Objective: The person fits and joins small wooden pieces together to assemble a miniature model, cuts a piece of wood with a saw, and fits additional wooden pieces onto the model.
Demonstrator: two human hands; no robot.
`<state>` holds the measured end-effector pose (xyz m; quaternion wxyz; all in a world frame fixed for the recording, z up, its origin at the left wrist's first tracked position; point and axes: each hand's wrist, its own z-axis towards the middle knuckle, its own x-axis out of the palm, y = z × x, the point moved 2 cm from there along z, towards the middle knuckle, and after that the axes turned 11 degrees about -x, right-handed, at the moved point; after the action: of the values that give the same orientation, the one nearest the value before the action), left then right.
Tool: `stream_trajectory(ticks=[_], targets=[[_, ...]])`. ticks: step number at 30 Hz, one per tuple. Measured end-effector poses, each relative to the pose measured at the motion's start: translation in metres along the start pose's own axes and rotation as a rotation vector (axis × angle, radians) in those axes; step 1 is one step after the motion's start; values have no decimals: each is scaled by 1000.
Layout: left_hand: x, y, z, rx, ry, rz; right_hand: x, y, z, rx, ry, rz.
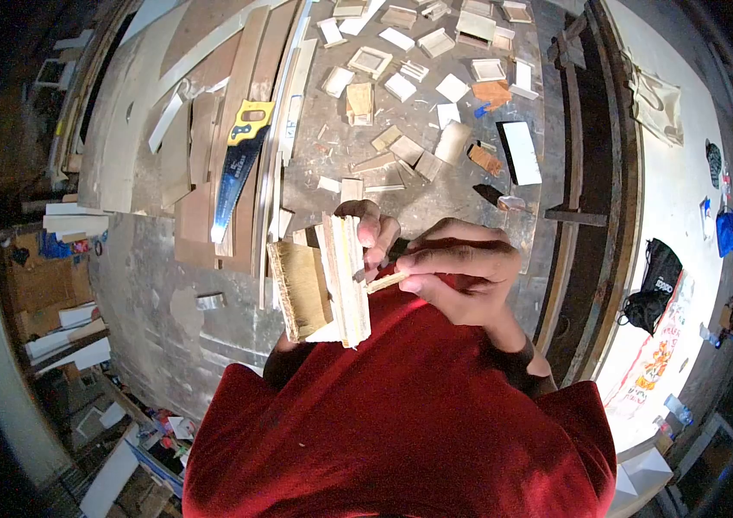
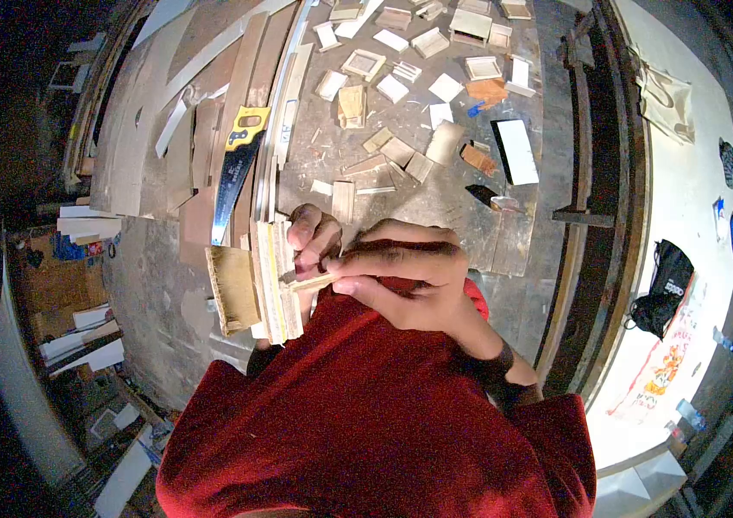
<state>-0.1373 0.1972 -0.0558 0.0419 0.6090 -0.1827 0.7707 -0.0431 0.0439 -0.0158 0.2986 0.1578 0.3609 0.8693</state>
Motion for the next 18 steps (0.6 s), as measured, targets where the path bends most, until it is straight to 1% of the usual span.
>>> stream_trajectory(ticks=[6, 8, 11, 18], targets=[[-1, -1, 0, 2, 2, -5, 3, -1, 2, 6, 56, -7], [0, -2, 0, 7, 3, -6, 5, -3, -1, -30, 65, 10], [1, -3, 0, 7, 6, -9, 6, -1, 1, -11, 72, -5], [3, -6, -3, 6, 12, -14, 11, -2, 2, 35, 8, 10]])
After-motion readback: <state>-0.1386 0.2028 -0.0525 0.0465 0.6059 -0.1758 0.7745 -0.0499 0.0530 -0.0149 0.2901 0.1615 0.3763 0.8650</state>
